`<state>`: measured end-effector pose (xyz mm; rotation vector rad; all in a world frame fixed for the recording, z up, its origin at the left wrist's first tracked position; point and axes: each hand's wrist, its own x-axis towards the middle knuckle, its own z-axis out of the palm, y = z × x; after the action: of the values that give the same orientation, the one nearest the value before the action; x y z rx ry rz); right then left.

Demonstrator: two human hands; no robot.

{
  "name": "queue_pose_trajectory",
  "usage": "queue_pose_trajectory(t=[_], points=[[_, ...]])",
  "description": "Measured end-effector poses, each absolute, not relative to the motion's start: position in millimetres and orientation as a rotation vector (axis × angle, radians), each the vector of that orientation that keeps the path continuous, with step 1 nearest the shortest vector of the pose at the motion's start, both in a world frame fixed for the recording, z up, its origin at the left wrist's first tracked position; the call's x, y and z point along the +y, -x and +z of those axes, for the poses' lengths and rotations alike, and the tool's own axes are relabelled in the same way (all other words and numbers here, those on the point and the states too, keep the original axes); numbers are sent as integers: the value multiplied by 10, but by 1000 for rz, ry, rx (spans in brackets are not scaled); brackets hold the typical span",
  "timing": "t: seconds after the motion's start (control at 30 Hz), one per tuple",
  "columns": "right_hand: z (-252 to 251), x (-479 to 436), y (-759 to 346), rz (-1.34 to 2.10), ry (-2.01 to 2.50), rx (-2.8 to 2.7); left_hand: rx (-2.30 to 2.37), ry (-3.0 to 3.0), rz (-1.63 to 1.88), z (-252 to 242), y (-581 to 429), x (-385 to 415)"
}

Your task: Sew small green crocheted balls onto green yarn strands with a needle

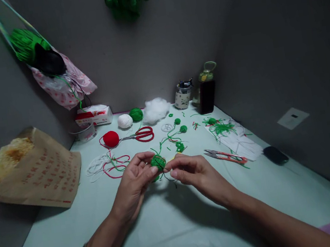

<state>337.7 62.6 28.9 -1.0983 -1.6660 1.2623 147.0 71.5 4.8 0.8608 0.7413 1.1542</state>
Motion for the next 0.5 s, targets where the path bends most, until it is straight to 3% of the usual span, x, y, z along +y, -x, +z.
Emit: queue_pose_trajectory(t=[0.5], points=[[129,655,-3262,1398,1085,-1398,792,-918,1201,43,-1520,675]])
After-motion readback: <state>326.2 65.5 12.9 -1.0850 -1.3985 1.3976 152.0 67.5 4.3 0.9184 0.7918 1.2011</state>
